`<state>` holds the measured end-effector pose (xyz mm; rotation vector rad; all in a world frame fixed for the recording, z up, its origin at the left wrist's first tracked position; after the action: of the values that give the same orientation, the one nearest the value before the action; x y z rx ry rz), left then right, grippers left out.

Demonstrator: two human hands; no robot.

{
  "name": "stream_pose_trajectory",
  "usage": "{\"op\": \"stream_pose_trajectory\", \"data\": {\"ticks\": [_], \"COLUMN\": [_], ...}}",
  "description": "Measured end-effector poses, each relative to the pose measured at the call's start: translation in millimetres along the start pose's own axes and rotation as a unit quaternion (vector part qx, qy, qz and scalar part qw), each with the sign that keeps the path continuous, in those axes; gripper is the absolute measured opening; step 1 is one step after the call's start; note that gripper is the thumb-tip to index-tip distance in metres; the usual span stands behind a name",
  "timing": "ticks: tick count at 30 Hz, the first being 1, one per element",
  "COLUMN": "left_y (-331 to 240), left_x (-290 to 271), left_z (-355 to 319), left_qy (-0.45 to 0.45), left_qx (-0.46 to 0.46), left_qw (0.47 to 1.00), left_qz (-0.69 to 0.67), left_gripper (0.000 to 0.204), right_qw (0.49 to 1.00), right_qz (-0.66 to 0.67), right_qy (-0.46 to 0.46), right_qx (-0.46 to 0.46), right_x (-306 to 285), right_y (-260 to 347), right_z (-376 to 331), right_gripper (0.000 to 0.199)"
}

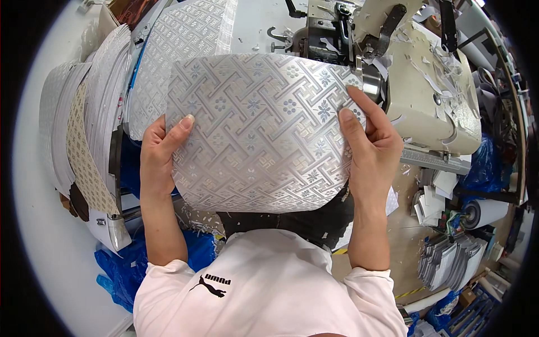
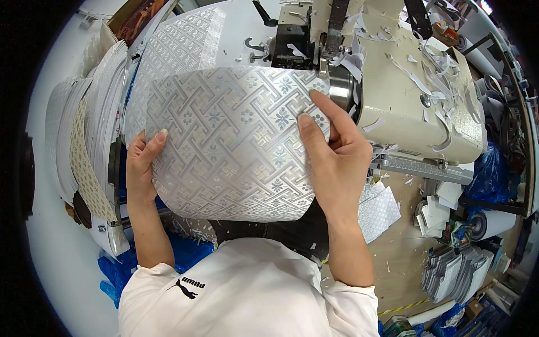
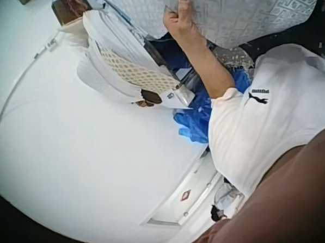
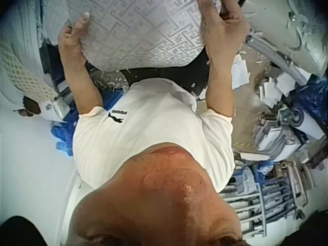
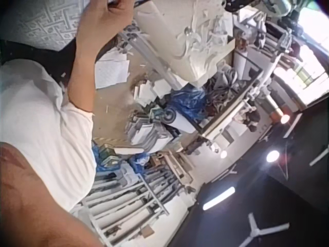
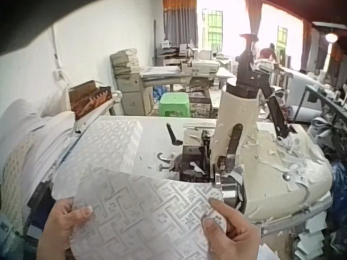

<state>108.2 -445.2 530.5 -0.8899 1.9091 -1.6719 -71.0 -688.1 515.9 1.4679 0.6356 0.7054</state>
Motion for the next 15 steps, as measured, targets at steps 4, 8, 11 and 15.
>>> {"op": "stream_pose_trajectory", "data": {"ticks": [4, 8, 11, 15], "left_y": [15, 27, 33, 35], "left_x": [20, 60, 97, 145], "left_z": [6, 17, 28, 38], "left_qy": [0.066, 0.177, 0.229, 0.280], "left_qx": [-0.016, -0.028, -0.070, -0.060], "left_qw": [0.997, 0.984, 0.970, 0.955], "left_qz": [0.019, -0.022, -0.037, -0.079], "left_gripper": [0.032, 0.029, 0.028, 0.029], "right_qw": [1.000, 0.997, 0.997, 0.991], "right_qz": [0.001, -0.064, -0.067, -0.131], "right_qy": [-0.023, -0.034, -0.036, -0.036], "right_qx": [0.001, -0.013, -0.014, -0.010], "right_x": [-34, -88, -130, -185], "right_y": [2, 11, 20, 38], "right_z": [0, 0, -3, -6], "right_gripper": [0.034, 0.034, 0.035, 0.034]}}
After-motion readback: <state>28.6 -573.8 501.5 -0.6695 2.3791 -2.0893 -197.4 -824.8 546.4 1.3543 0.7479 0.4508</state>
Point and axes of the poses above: each hand's wrist, its own z-axis towards the middle knuckle, its own x-axis out of the palm, y = z × x, the point moved 2 cm from there along z, towards the middle knuckle, and after that the axes turned 14 degrees about y, right-handed, at the moved point
